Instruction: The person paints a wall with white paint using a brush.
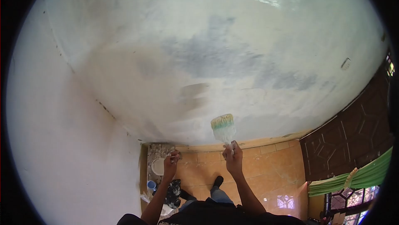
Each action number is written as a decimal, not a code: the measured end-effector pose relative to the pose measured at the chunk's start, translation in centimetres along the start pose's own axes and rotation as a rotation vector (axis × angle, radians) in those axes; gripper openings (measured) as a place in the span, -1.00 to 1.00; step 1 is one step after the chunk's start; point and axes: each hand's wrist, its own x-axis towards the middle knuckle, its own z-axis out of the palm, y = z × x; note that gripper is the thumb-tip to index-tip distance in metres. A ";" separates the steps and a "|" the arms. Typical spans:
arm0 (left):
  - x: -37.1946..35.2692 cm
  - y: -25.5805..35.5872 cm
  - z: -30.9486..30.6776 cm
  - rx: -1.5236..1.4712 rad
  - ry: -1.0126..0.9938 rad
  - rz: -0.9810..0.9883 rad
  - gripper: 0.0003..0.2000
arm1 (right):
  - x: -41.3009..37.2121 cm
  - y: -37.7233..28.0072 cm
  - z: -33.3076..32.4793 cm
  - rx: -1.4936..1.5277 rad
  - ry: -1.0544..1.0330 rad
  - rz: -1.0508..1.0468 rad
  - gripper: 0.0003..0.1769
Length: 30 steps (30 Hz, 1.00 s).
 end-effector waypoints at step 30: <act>5.5 13.1 16.1 -0.115 -0.070 0.041 -0.81 | 20.2 -9.4 -5.0 0.200 -0.172 -0.228 -0.55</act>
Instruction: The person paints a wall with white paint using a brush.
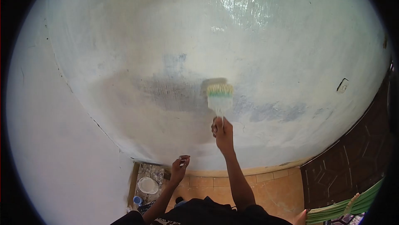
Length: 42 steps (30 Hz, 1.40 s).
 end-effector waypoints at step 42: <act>3.3 -1.9 0.7 0.010 -0.202 0.015 -0.84 | -4.7 4.1 -2.6 -0.029 0.180 0.148 -0.50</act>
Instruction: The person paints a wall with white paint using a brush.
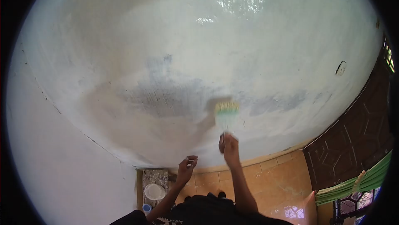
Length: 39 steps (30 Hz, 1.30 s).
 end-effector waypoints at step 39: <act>-0.8 4.3 6.7 -0.062 0.119 -0.002 -0.82 | 0.6 10.4 -6.6 -0.064 -0.129 0.156 -0.51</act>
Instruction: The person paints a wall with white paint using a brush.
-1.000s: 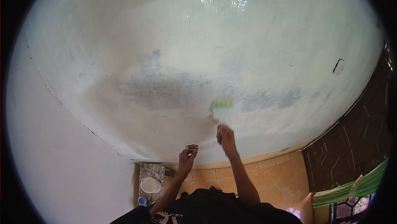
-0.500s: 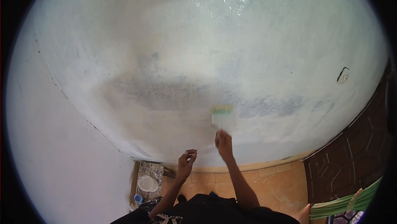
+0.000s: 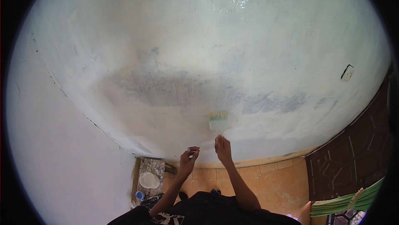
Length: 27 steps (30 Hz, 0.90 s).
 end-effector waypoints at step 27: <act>1.0 0.3 0.8 0.037 -0.073 0.027 -0.82 | 3.6 -11.2 -1.7 0.111 -0.041 -0.198 -0.52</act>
